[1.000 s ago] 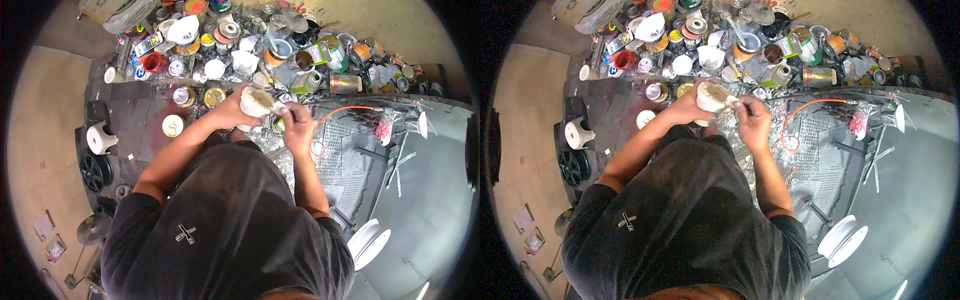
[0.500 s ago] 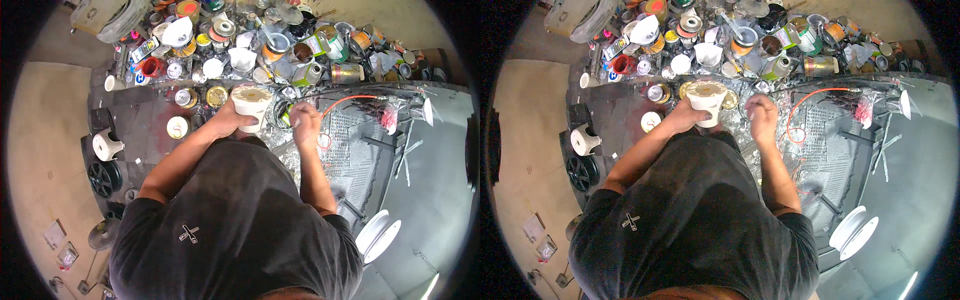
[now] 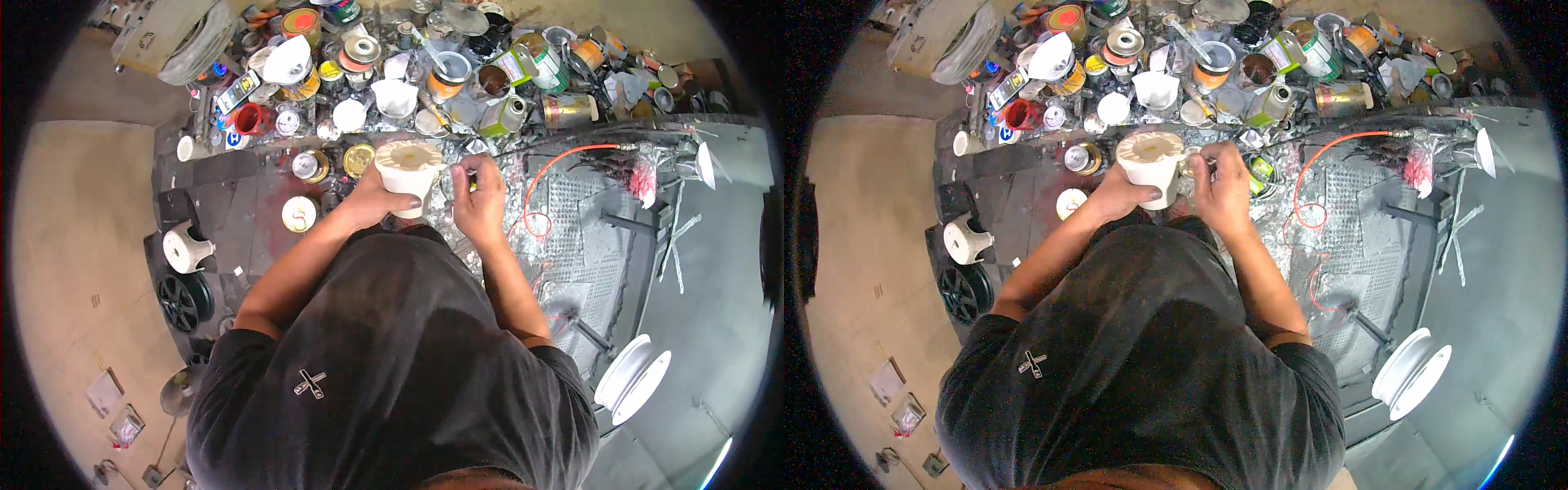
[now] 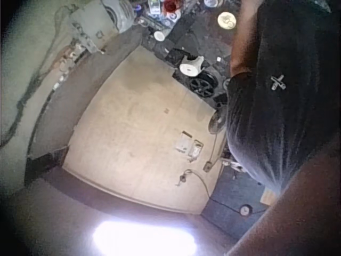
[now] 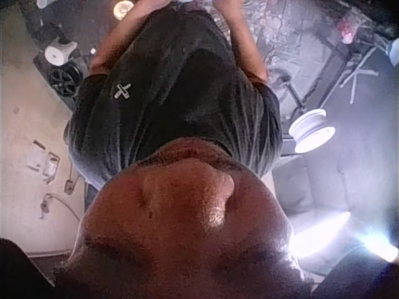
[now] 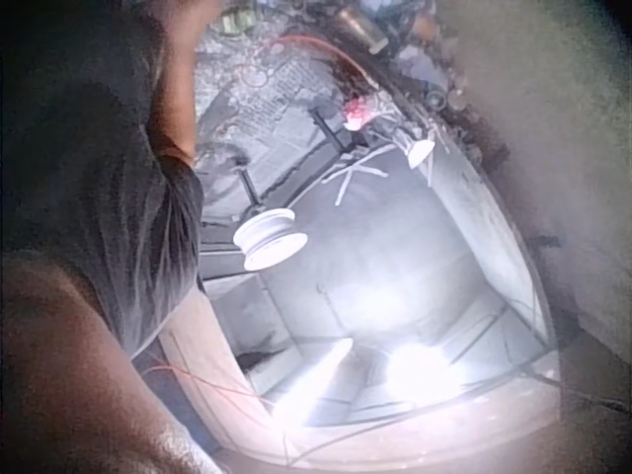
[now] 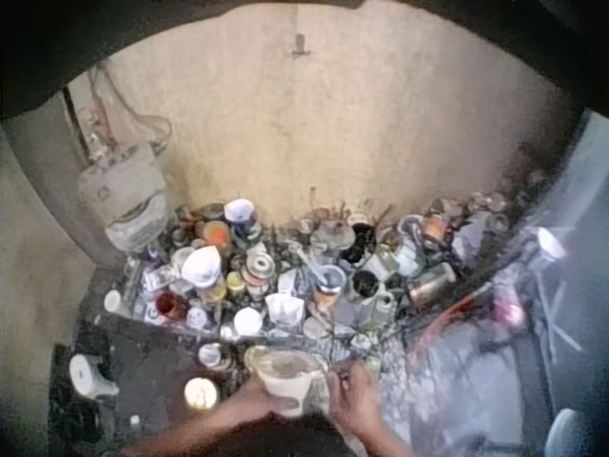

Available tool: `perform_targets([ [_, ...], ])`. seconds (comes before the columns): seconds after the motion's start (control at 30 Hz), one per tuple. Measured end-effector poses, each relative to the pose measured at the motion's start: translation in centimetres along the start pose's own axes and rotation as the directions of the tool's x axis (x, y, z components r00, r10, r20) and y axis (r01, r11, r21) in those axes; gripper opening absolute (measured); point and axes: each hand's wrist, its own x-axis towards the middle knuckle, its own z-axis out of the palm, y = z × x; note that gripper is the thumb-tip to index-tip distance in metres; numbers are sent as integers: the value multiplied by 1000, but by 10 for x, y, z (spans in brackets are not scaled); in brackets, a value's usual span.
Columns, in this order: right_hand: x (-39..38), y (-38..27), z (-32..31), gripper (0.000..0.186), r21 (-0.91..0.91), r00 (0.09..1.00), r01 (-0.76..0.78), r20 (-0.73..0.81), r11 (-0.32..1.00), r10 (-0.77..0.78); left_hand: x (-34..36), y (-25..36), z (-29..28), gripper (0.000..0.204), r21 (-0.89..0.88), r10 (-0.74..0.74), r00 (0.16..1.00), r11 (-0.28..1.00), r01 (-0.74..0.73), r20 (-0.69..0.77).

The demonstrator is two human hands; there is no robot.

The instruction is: The person pours liquids from multiple containers into a small white cup and stirs the mixture with a thin tool.

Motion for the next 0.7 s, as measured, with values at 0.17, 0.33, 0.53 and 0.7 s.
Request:
perform_targets([
  [0.17,35,36,-40,13,703,786,-325,-170,632,594,-11,6,-12,89,141,-17,998,990,9,56],
  [0.33,32,37,-67,19,470,907,-419,186,777,377,-14,10,-11,91,124,-13,1000,992,13,-6],
  [0.53,2,-14,-11,16,183,980,-174,131,968,152,-3,11,1,95,82,55,997,995,-59,48],
  [0.7,12,-3,-27,12,242,979,-161,166,957,123,-5,37,8,104,162,-87,981,985,58,173],
])
